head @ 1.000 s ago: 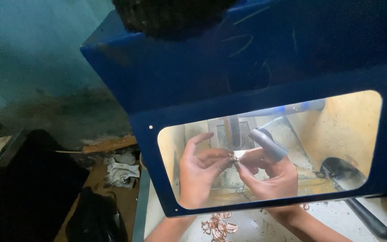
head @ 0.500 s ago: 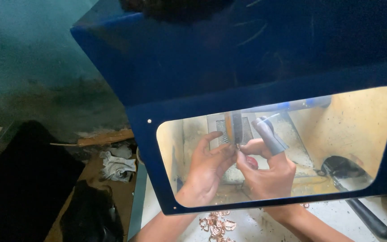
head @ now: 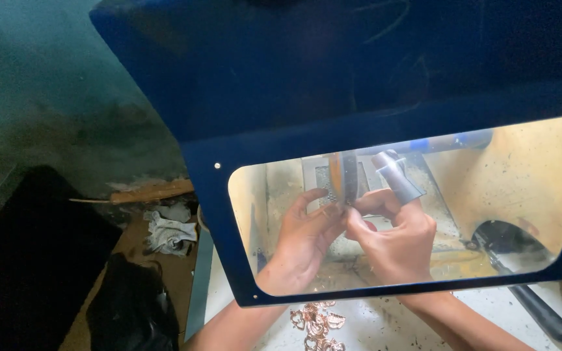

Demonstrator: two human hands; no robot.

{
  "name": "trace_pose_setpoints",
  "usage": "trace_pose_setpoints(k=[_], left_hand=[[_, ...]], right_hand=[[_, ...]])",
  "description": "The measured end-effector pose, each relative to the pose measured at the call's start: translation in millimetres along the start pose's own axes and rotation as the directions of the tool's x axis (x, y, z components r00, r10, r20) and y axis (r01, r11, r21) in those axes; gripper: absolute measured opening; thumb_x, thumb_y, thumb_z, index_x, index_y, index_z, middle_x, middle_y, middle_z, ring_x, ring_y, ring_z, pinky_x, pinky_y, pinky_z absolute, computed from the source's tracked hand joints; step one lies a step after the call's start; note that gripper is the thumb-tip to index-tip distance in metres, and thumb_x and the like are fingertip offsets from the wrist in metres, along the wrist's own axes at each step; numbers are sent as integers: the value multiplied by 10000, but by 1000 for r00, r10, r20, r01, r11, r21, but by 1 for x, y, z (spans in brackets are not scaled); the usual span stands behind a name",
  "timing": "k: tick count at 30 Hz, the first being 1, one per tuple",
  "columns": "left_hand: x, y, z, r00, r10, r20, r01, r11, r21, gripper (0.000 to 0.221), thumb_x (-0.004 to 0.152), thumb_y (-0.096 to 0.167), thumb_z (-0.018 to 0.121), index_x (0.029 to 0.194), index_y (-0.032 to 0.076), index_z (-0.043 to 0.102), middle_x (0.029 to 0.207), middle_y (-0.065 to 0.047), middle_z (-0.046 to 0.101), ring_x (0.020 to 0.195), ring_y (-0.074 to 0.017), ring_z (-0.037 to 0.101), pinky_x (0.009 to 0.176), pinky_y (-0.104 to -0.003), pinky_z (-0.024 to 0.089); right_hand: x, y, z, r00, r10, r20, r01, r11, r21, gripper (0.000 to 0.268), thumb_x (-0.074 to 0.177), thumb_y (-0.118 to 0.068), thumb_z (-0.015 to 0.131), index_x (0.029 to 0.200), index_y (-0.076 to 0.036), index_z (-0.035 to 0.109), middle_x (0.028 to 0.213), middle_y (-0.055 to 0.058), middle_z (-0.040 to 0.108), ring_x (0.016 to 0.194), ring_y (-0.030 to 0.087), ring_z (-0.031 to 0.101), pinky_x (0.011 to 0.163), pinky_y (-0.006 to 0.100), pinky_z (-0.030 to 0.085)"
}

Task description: The person is polishing small jewelry components by holding them against a rotating polishing wheel inside a protective box.

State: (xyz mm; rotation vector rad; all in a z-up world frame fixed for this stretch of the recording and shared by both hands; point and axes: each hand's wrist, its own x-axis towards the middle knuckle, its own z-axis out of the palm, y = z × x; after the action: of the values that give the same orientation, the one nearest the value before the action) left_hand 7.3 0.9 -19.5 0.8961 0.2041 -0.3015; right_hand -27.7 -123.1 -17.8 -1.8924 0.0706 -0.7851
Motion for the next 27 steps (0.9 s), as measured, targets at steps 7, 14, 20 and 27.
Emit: trace_pose_setpoints(k=[7, 14, 20, 27], left_hand=[[-2, 2, 1, 1000, -2, -10, 3, 1000, 25, 555, 771, 27, 776, 1275, -12, 547, 978, -282, 732, 909, -348, 726, 987, -461, 591], [-12, 2, 6, 996, 52, -67, -46, 995, 93, 524, 842, -18, 748, 1307, -24, 506, 961, -208, 708, 893, -285, 720, 965, -447, 596], [-27, -4, -11, 877, 461, 135, -471, 769, 432, 443, 734, 112, 886, 1092, 81, 628, 892, -122, 793, 817, -227, 784, 826, -347, 658], [-49, 9, -9, 628, 621, 470, -770, 408, 490, 424, 868, 112, 798, 1228, 113, 574, 1041, -105, 775, 944, -211, 797, 958, -357, 652]], right_hand=[[3, 4, 2, 998, 53, 15, -53, 998, 30, 161, 767, -90, 813, 859, -60, 685, 743, -8, 757, 577, 131, 757, 560, 233, 615], [2, -10, -6, 973, 204, 110, -226, 940, 254, 581, 750, 17, 801, 1293, -14, 598, 836, 108, 775, 714, 207, 771, 557, 349, 655], [-9, -11, -13, 973, 155, 173, -223, 835, 503, 641, 789, 34, 745, 1374, 58, 486, 1167, 130, 700, 860, 213, 734, 745, 420, 730], [-12, -13, -19, 984, 21, 179, -108, 866, 489, 783, 828, 36, 713, 1532, 33, 372, 888, 114, 756, 950, 220, 731, 829, 404, 704]])
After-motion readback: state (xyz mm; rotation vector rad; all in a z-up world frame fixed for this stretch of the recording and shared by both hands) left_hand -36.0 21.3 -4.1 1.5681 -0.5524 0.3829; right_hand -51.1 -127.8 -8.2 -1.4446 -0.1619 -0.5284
